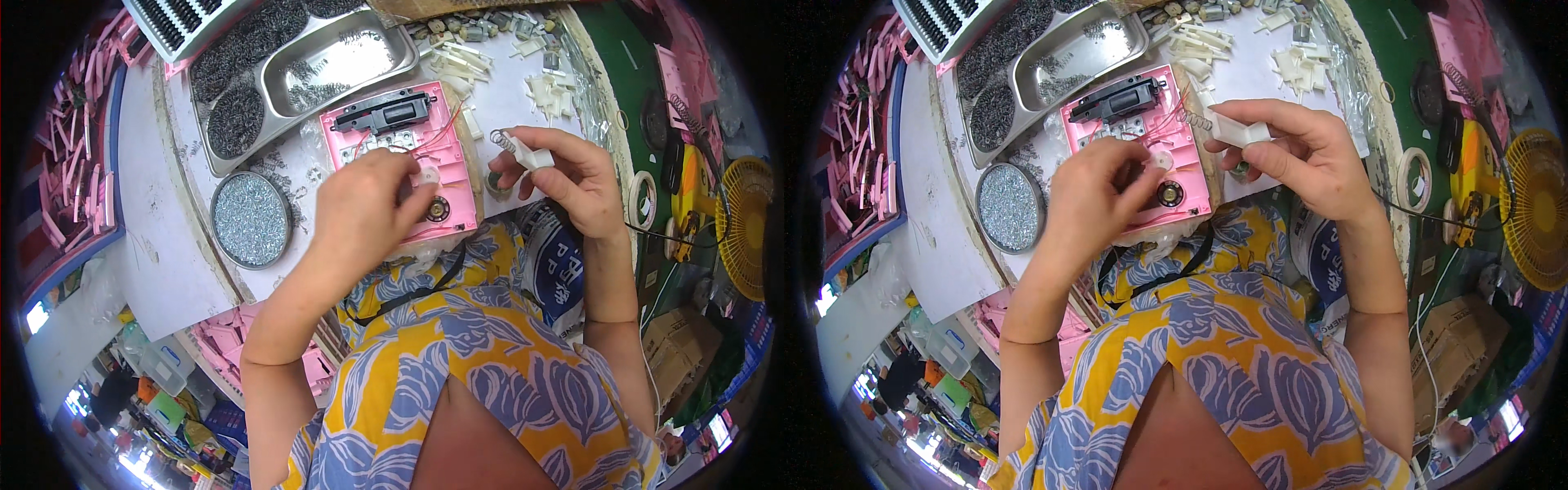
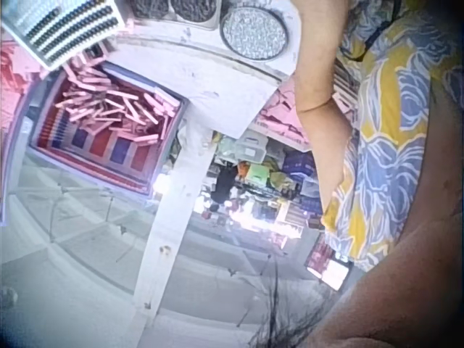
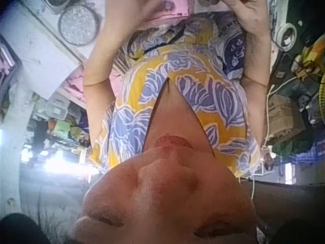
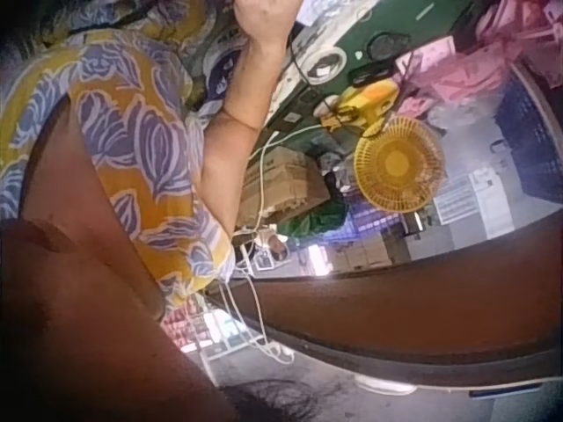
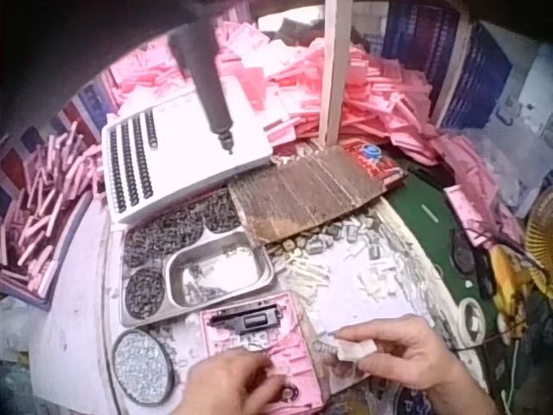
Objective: Assemble electronic components and plastic parts into a toy housing using a soldering iron and electric screwdriver.
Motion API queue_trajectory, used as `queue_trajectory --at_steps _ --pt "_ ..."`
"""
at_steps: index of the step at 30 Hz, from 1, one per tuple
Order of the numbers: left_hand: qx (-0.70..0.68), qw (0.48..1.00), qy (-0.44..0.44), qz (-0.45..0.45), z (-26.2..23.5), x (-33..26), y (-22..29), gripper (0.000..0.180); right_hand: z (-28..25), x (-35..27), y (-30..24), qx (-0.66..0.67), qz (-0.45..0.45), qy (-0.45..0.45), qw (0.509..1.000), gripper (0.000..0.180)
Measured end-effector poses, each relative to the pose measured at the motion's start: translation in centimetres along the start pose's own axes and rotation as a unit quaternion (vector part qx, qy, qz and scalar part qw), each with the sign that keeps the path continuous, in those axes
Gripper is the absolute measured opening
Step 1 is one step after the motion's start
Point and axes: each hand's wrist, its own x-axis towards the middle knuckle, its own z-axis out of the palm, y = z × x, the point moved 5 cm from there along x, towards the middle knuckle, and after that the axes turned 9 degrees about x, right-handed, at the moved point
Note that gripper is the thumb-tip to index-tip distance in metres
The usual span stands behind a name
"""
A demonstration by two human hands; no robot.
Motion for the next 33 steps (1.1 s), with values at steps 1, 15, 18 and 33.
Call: queue_trajectory --at_steps 1,15,18,33 --pt "0.014 0.999 0.009 0.031 0.5 -0.1 0.4 0.013 0.0 0.0 0.0 0.0 -0.002 0.008 1.0 0.037" --pt "0.058 0.99 0.058 0.117 1.9 -3.9 0.9 0.027 3.1 2.9 -0.4 -0.495 -0.201 -0.058 0.843 0.027" --pt "0.046 0.985 0.085 0.14 2.0 -4.5 0.4 0.031 3.9 3.4 -0.1 -0.497 -0.231 -0.079 0.833 0.024" --pt "0.01 0.984 0.113 0.139 2.4 -4.6 -0.1 0.055 3.6 4.2 2.9 -0.409 -0.25 -0.103 0.872 0.024"
